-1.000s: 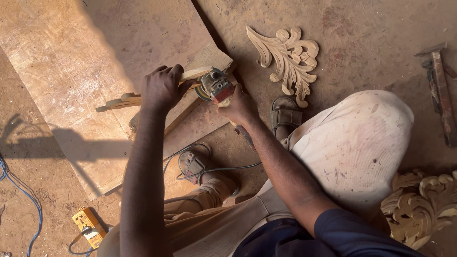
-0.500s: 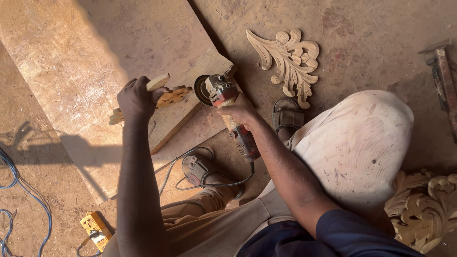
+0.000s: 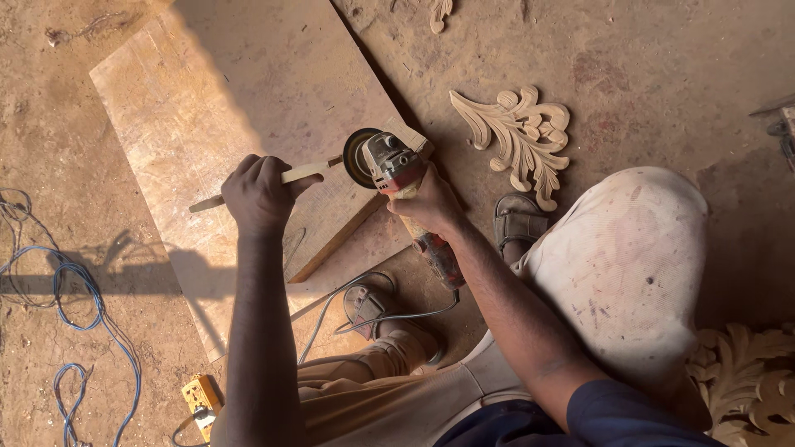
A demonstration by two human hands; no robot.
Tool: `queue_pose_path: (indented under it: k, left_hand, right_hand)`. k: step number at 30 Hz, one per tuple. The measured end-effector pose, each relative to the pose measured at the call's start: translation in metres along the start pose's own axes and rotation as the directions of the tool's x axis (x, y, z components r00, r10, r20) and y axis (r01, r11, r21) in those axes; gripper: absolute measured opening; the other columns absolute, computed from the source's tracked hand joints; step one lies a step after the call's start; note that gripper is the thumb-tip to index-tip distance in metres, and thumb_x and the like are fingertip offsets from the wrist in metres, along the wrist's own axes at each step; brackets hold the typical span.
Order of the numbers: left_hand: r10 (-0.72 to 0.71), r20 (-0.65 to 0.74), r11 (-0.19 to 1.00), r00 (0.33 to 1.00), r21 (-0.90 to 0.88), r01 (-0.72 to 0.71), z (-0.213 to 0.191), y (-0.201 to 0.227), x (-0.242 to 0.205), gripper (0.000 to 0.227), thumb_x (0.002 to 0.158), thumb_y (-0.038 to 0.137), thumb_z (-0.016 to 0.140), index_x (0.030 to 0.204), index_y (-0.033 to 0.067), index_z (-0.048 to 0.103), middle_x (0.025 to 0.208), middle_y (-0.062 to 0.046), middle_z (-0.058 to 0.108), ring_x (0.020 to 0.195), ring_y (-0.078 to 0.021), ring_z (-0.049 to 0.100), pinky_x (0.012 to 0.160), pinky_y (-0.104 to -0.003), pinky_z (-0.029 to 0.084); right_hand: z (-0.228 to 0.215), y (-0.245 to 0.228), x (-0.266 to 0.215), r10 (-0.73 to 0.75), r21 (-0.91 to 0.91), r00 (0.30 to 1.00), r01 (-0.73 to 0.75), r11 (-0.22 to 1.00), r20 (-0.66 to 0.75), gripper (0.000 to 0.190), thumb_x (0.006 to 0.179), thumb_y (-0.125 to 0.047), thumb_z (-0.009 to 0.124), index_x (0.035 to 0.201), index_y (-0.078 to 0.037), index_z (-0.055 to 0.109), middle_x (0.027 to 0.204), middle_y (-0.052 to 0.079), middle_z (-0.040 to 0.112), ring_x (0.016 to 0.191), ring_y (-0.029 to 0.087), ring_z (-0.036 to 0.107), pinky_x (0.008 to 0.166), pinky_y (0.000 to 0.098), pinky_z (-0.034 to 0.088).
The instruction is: The person uses an angle grinder to smooth and shape a carved wooden ornament. They hold the piece with one hand and guide the tool along the edges and surfaces, occasionally repositioning the wood to access different areas.
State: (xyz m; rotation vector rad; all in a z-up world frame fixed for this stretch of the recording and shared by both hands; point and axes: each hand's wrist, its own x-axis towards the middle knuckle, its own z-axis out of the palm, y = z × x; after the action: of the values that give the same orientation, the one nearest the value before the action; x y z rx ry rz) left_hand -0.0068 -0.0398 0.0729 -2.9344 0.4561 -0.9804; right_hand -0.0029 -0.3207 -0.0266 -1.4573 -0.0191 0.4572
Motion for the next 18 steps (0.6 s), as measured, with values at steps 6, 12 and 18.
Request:
queue_pose_path:
  k: [6,12,18]
  left_hand:
    - [0.130,-0.034,0.989,0.991,0.072,-0.127,-0.039,0.028,0.021,0.056,0.087,0.065,0.081,0.071,0.0176,0.056,0.063,0.002,0.058,0.061,-0.0157,0.062,0.051,-0.032,0.046]
    - [0.079,-0.159,0.994,0.984,-0.068,-0.091,-0.073,0.015,0.012,0.054,0.090,0.064,0.079,0.079,0.0157,0.059,0.070,0.001,0.065,0.067,-0.0185,0.065,0.056,-0.033,0.050]
    - [-0.119,-0.304,0.967,0.945,-0.250,0.041,-0.086,-0.018,-0.014,0.057,0.096,0.070,0.061,0.089,0.0140,0.059,0.082,0.001,0.072,0.077,-0.0185,0.072,0.070,-0.033,0.057]
  right_hand:
    - [0.003,-0.030,-0.021,-0.119,-0.295,0.989,0.090,0.951,-0.084,0.083,0.066,-0.015,0.088,0.135,-0.002,0.045,0.122,0.013,0.066,0.112,0.024,0.067,0.096,0.0380,0.055]
    - [0.001,-0.029,-0.020,-0.241,0.072,0.971,0.239,0.968,0.008,0.057,0.067,-0.011,0.081,0.120,-0.003,0.062,0.113,0.010,0.073,0.105,0.019,0.071,0.090,0.0363,0.058]
    - [-0.006,-0.025,-0.018,-0.137,0.441,0.979,0.057,0.896,0.152,0.045,0.073,-0.011,0.080,0.116,-0.005,0.071,0.105,0.006,0.072,0.091,0.014,0.068,0.080,0.0358,0.059]
